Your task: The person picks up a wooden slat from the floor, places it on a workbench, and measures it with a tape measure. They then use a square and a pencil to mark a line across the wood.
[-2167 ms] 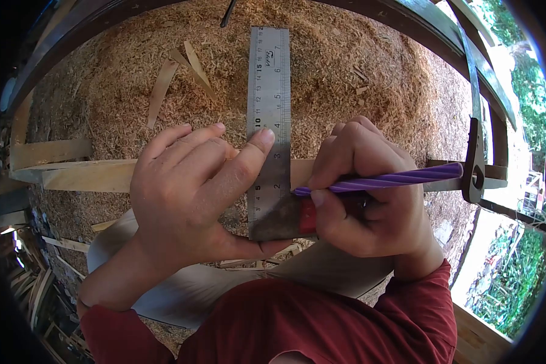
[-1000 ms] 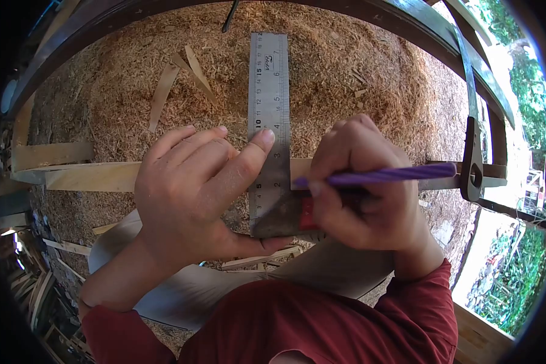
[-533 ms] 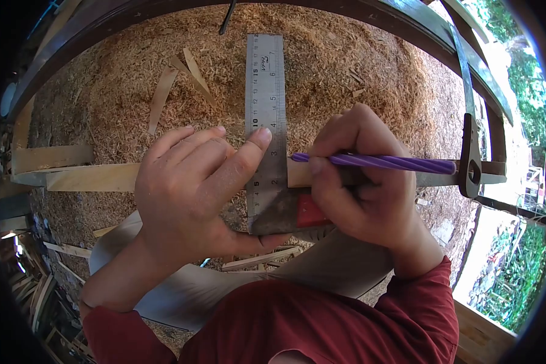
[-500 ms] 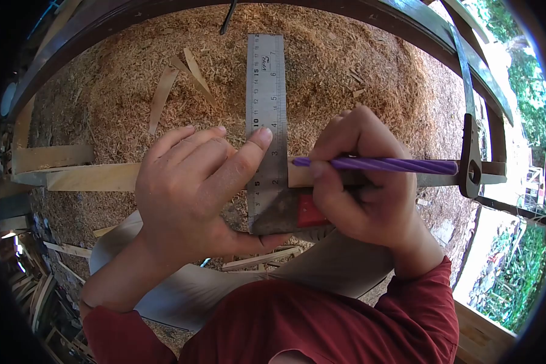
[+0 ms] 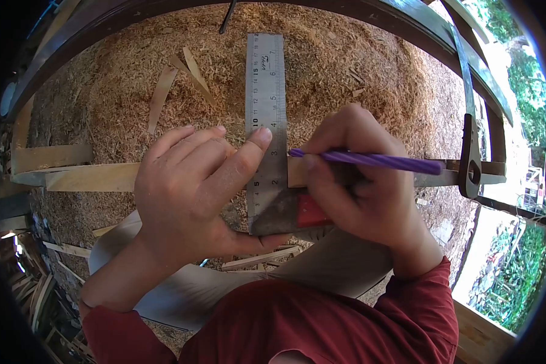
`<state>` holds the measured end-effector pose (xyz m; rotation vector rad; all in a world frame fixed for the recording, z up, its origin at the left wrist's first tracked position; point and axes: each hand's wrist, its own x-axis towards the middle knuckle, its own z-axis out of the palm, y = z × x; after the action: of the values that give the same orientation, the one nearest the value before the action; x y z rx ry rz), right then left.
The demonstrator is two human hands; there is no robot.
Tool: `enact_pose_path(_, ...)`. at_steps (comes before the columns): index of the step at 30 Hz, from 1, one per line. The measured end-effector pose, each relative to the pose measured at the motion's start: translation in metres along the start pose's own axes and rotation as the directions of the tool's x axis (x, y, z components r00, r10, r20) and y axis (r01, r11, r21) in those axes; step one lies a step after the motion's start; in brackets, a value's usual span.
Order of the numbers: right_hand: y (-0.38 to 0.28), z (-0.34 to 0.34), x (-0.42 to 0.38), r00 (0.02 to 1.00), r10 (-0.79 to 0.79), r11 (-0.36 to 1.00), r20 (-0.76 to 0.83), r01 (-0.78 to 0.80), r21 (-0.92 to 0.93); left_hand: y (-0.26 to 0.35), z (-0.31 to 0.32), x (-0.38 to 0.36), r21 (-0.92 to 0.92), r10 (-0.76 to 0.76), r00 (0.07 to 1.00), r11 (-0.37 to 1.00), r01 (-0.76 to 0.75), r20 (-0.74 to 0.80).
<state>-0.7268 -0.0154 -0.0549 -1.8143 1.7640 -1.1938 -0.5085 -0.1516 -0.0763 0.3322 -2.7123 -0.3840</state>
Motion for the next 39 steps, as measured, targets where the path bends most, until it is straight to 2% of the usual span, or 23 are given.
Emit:
enact_pose_path(1,0.0,0.001,-0.001,1.0,0.0,1.0,-0.002,0.0,-0.002,0.0,0.0,0.0,0.0,0.002,1.0,1.0,-0.002,-0.001)
enact_pose_path(3,-0.001,0.005,-0.004,0.996,0.066,0.989,-0.064,-0.057,0.137,0.0,0.0,0.0,0.011,0.006,1.0,1.0,-0.006,-0.012)
enact_pose_path(6,-0.001,0.001,-0.008,0.991,0.134,0.972,-0.017,-0.128,0.197,0.001,0.0,0.0,0.007,0.006,1.0,1.0,-0.006,-0.018)
enact_pose_path(7,-0.002,0.001,-0.007,0.991,0.134,0.972,-0.016,-0.128,0.196,0.001,-0.001,0.0,0.007,0.006,1.0,1.0,-0.005,-0.019)
enact_pose_path(9,-0.004,-0.001,-0.005,0.999,0.035,0.997,0.012,-0.036,0.068,0.001,-0.001,0.0,0.0,0.0,1.0,1.0,0.0,-0.01)
enact_pose_path(12,-0.004,-0.005,-0.001,0.999,0.001,1.0,0.042,-0.001,0.015,0.001,0.0,0.001,-0.001,0.006,1.0,1.0,-0.006,-0.026)
enact_pose_path(13,-0.004,-0.005,-0.001,0.999,0.0,1.0,0.042,-0.001,0.016,0.0,-0.001,0.001,0.0,0.006,1.0,1.0,-0.006,-0.026)
enact_pose_path(15,-0.005,-0.004,-0.003,0.994,0.094,0.993,0.062,-0.098,0.069,0.0,0.0,0.001,0.004,0.005,1.0,1.0,-0.005,-0.02)
enact_pose_path(18,-0.001,0.003,-0.004,0.998,0.051,0.996,-0.034,-0.048,0.079,0.001,0.0,0.001,0.0,-0.009,1.0,1.0,0.009,-0.009)
enact_pose_path(22,0.002,0.0,-0.006,0.997,0.072,0.977,-0.018,-0.067,0.204,0.001,-0.001,0.001,0.007,0.003,1.0,1.0,-0.003,-0.019)
enact_pose_path(24,-0.001,-0.004,-0.006,0.995,0.059,0.986,0.083,-0.071,0.148,0.001,-0.001,0.001,0.006,0.006,1.0,1.0,-0.006,-0.012)
enact_pose_path(28,-0.003,-0.005,-0.004,0.996,0.015,0.995,0.093,-0.024,0.098,0.001,-0.002,0.001,0.001,-0.006,1.0,1.0,0.006,0.011)
enact_pose_path(30,-0.007,-0.002,-0.004,0.991,0.118,0.985,0.063,-0.125,0.12,0.001,-0.002,0.001,0.004,0.008,1.0,1.0,-0.008,-0.001)
enact_pose_path(31,-0.006,-0.001,-0.002,0.991,0.12,0.985,0.063,-0.127,0.119,0.001,-0.001,0.001,0.002,0.009,1.0,1.0,-0.009,0.0)
enact_pose_path(33,-0.002,0.001,0.001,1.0,-0.01,0.999,0.0,0.01,-0.045,0.0,-0.001,0.001,0.008,0.005,1.0,1.0,-0.005,-0.006)
enact_pose_path(34,-0.001,0.001,-0.001,1.0,-0.01,0.999,-0.003,0.01,-0.047,0.0,-0.001,0.001,0.008,0.008,1.0,1.0,-0.008,-0.006)
enact_pose_path(36,0.001,0.002,-0.004,0.997,0.066,0.988,-0.037,-0.06,0.143,0.001,-0.001,0.001,0.012,0.009,1.0,1.0,-0.009,-0.007)
enact_pose_path(37,0.001,0.0,-0.005,0.997,0.063,0.988,-0.036,-0.057,0.144,0.001,-0.002,0.001,0.014,0.008,1.0,1.0,-0.007,-0.008)
enact_pose_path(39,-0.002,-0.004,-0.007,0.995,0.074,0.988,0.068,-0.083,0.13,0.001,-0.001,0.0,0.003,0.002,1.0,1.0,-0.002,0.0)
